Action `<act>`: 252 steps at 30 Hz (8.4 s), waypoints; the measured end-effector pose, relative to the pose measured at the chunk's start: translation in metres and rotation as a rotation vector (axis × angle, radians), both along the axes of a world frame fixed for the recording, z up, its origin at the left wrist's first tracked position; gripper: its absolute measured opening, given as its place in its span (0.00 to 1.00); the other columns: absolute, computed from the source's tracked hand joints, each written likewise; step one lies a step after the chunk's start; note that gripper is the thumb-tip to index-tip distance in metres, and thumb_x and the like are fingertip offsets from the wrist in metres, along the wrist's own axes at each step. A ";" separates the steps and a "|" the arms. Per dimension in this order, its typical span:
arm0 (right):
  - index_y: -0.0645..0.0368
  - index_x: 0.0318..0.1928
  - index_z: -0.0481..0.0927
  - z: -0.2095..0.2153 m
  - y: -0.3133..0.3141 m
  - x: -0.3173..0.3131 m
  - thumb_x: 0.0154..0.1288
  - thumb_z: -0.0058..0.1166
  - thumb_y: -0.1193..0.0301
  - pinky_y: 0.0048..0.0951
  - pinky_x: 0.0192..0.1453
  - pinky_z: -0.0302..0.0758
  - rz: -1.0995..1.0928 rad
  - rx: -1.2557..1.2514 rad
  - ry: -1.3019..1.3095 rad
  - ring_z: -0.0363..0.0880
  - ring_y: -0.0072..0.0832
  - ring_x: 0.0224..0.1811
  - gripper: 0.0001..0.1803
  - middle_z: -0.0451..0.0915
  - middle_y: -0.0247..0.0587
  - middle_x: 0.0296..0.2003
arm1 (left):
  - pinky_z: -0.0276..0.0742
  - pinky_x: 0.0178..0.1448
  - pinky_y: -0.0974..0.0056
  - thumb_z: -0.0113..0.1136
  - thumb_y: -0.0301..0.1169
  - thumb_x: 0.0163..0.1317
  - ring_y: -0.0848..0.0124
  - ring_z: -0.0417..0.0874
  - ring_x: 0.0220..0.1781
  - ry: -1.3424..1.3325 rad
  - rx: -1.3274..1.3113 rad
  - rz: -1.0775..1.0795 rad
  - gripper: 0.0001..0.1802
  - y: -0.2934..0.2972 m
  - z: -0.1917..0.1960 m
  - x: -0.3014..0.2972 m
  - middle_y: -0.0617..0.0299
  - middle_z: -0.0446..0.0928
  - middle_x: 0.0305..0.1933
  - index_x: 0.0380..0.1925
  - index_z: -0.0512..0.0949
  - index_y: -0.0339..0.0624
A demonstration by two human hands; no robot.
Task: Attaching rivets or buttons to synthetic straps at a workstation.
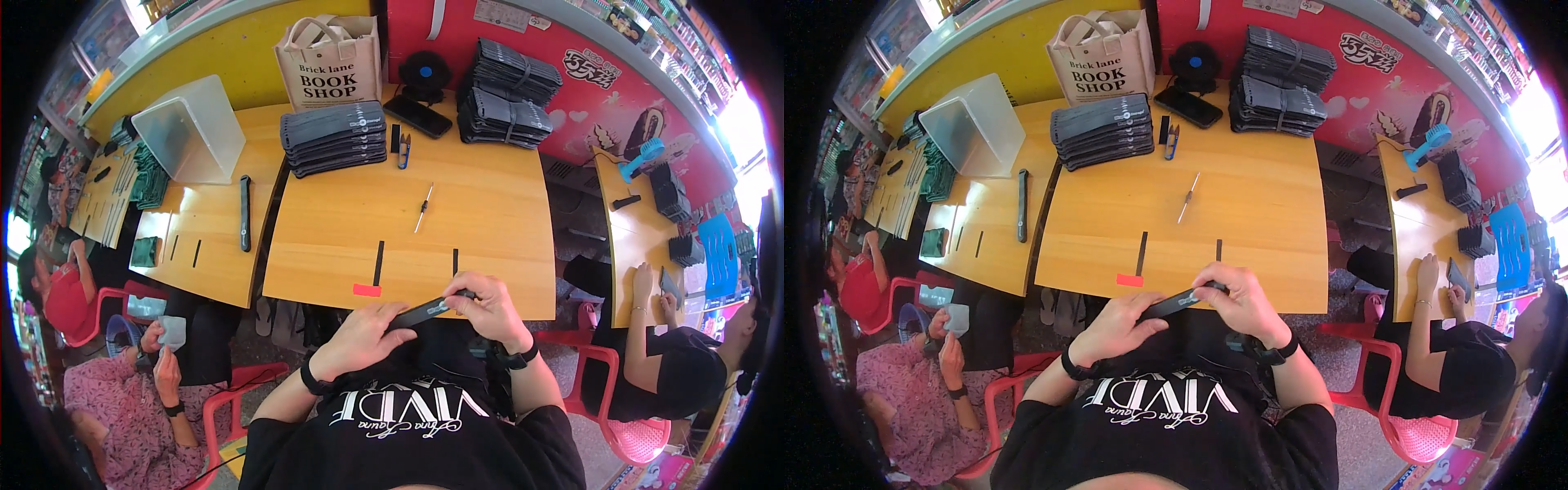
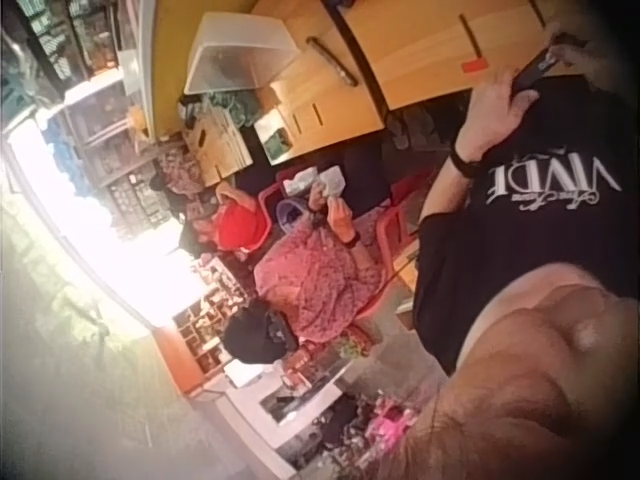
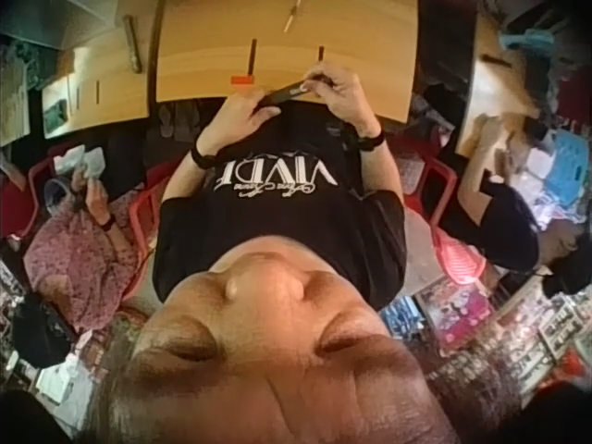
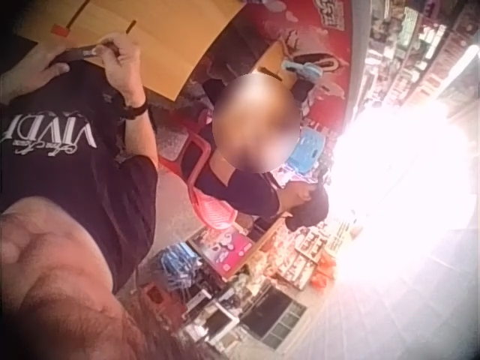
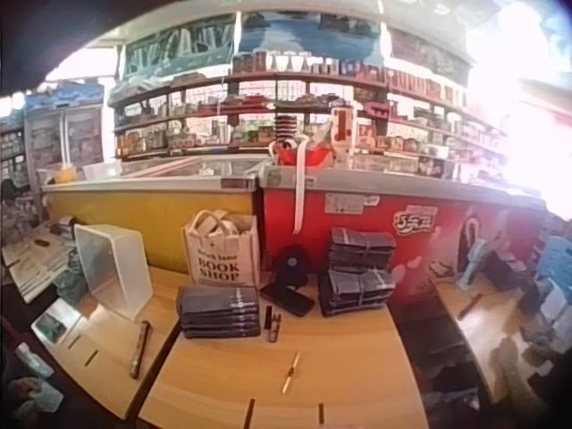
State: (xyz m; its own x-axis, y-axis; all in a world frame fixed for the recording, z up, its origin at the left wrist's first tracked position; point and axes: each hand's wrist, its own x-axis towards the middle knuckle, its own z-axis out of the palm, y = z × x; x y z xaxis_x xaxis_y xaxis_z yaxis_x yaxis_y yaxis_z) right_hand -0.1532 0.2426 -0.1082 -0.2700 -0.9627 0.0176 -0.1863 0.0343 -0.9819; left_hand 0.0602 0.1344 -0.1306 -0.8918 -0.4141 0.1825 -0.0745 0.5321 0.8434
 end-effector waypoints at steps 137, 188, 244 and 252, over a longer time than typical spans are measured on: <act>0.61 0.44 0.69 0.011 -0.014 0.018 0.57 0.59 0.85 0.23 0.23 0.66 0.010 -0.241 0.376 0.73 0.24 0.18 0.17 0.75 0.38 0.19 | 0.70 0.27 0.53 0.59 0.24 0.58 0.49 0.77 0.26 -0.197 -0.328 0.117 0.05 -0.010 0.049 -0.024 0.50 0.73 0.24 0.30 0.74 0.34; 0.55 0.23 0.72 0.047 -0.053 0.044 0.46 0.62 0.76 0.28 0.17 0.66 0.124 -0.827 1.319 0.71 0.27 0.17 0.10 0.69 0.36 0.20 | 0.75 0.47 0.67 0.54 0.32 0.70 0.74 0.80 0.38 0.514 1.226 0.089 0.11 -0.029 0.023 -0.014 0.60 0.79 0.40 0.43 0.77 0.35; 0.64 0.46 0.78 0.013 -0.045 0.061 0.58 0.52 0.84 0.39 0.29 0.74 -0.151 -0.352 0.519 0.79 0.48 0.28 0.14 0.77 0.52 0.29 | 0.72 0.30 0.70 0.44 0.40 0.75 0.73 0.77 0.26 0.491 1.255 0.106 0.18 -0.029 0.018 -0.020 0.62 0.77 0.33 0.51 0.74 0.37; 0.62 0.46 0.78 0.018 -0.042 0.062 0.55 0.53 0.84 0.39 0.28 0.74 -0.180 -0.343 0.629 0.78 0.46 0.26 0.16 0.75 0.48 0.28 | 0.72 0.30 0.70 0.43 0.40 0.75 0.73 0.77 0.26 0.485 1.239 0.100 0.18 -0.026 0.019 -0.023 0.62 0.77 0.32 0.51 0.74 0.37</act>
State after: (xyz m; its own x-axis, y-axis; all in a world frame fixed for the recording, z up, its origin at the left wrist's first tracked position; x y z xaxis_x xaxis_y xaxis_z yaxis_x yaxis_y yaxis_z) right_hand -0.0916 0.2005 -0.0907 -0.2627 -0.8171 0.5131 -0.7378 -0.1726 -0.6526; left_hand 0.0368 0.1081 -0.1120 -0.8002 -0.5954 -0.0717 0.3749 -0.5900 0.7151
